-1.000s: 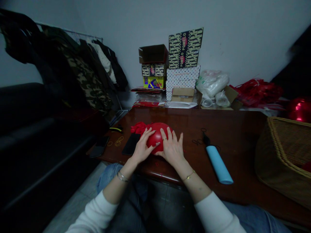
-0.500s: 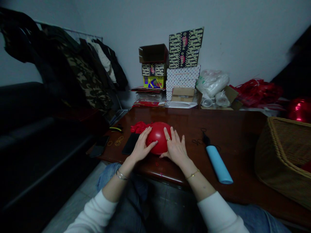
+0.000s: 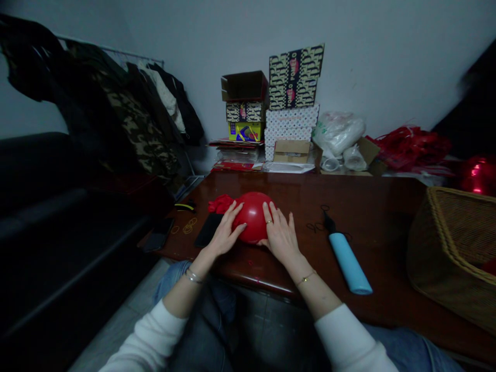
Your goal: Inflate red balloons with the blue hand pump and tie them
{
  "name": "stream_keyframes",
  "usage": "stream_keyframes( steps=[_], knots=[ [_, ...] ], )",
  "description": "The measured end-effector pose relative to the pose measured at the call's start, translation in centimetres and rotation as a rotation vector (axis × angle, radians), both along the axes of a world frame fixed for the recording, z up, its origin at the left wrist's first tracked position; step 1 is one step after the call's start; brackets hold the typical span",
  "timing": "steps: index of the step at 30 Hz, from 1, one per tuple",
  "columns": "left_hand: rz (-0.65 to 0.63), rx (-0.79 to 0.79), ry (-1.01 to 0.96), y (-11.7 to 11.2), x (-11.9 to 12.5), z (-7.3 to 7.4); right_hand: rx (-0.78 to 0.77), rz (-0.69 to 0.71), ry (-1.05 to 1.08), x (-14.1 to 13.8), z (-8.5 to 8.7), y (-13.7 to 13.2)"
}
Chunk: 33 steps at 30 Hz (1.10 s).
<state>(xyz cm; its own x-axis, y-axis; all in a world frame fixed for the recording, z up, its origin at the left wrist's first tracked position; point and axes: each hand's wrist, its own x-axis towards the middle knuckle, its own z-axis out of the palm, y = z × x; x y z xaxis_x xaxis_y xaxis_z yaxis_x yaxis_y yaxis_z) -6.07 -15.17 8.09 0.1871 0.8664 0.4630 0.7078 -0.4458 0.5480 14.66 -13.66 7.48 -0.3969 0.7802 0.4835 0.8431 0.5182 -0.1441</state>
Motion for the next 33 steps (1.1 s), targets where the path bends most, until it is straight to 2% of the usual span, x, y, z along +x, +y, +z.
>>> stream_keyframes(
  steps=[14, 25, 33],
  knots=[
    [-0.027, 0.047, -0.048, 1.7, 1.9, 1.3, 0.063, -0.04, -0.013, 1.4, 2.0, 0.4],
    [-0.133, 0.082, -0.021, 2.8, 4.3, 2.6, 0.141, -0.114, -0.055, 4.4, 2.9, 0.8],
    [-0.198, 0.101, 0.04, 3.5, 7.0, 3.8, 0.197, -0.177, -0.058, 7.3, 4.0, 0.5]
  ],
)
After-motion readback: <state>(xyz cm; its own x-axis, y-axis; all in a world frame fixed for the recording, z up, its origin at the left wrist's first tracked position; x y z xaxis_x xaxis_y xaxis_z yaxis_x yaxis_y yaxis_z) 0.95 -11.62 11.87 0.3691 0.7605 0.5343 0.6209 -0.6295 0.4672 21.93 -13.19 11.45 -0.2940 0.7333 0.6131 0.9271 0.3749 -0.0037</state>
